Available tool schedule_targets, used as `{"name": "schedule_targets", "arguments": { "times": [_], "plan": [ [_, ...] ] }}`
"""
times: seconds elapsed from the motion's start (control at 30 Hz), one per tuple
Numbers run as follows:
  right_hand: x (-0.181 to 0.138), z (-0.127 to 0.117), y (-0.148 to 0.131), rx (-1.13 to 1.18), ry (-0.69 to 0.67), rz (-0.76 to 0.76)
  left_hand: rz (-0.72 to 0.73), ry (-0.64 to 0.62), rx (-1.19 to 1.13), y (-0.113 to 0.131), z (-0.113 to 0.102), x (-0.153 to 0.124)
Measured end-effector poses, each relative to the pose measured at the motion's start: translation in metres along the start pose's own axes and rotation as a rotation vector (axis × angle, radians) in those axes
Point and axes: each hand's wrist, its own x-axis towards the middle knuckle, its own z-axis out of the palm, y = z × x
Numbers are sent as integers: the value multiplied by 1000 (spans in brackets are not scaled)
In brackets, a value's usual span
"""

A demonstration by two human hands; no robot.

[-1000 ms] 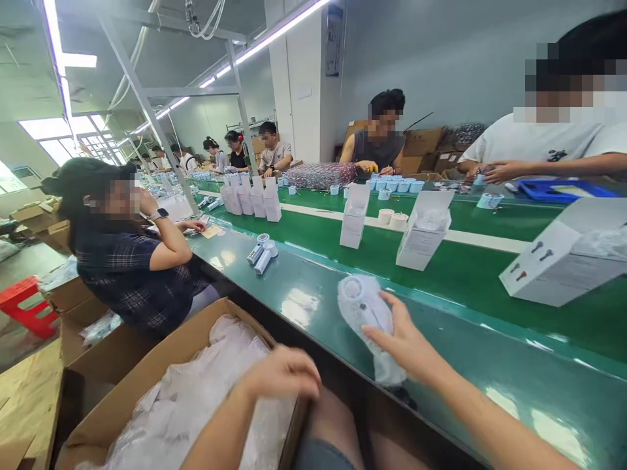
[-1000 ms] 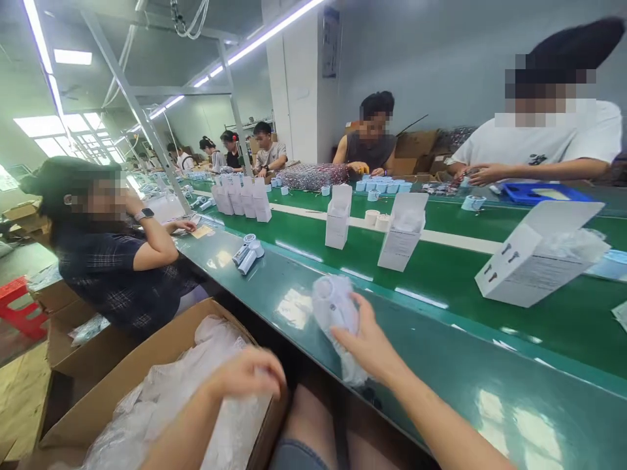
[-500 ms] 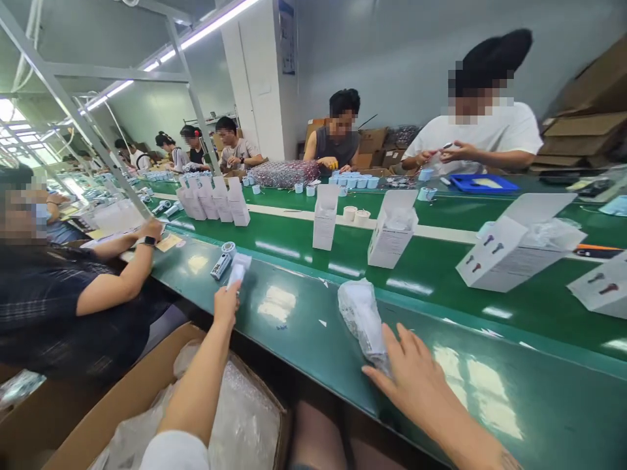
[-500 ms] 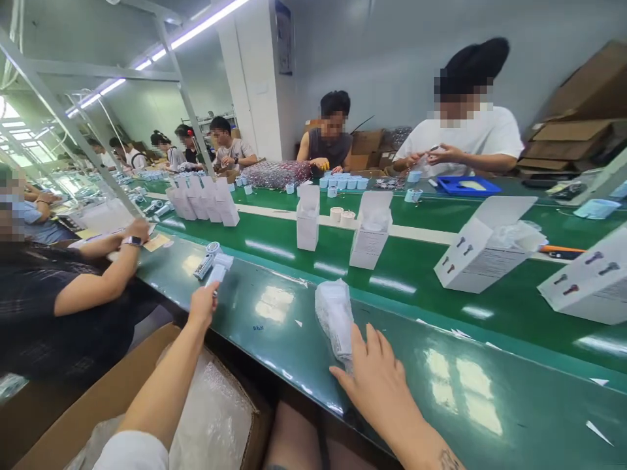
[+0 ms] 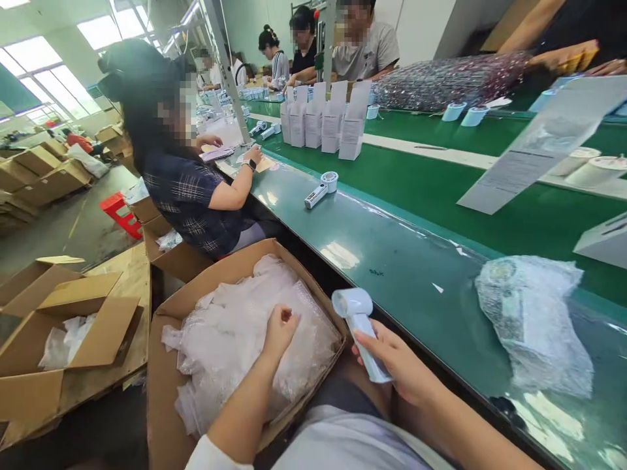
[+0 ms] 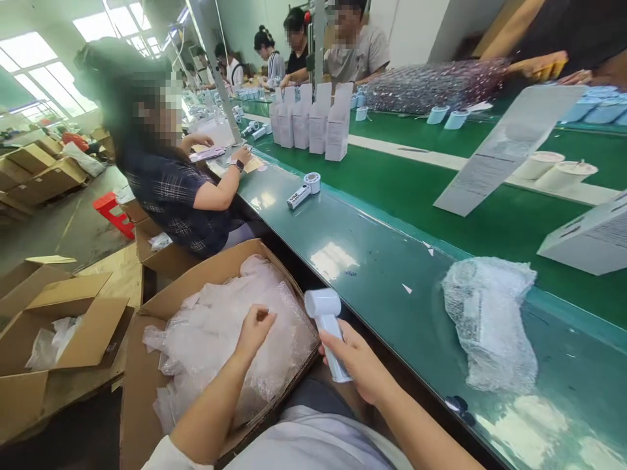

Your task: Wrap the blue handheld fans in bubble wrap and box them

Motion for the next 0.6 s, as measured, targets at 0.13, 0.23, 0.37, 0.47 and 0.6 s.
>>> {"name": "schedule_targets", "arguments": {
  "times": [0.13, 0.23, 0.37, 0.47, 0.6],
  "plan": [
    [-16, -6, 7, 16, -30, 70, -134, 64, 74, -29, 4, 27],
    [-22, -14, 9, 151, -74, 62, -214, 40, 45, -38, 19, 33],
    [-20, -22, 15, 355, -49, 93, -345, 29, -7, -43, 38, 33],
    [-18, -22, 20, 441, -7, 128, -416, -13, -22, -46, 55, 25],
    [-20, -21, 22, 438, -132, 107, -413, -105, -99, -52, 68, 3]
  ]
}}
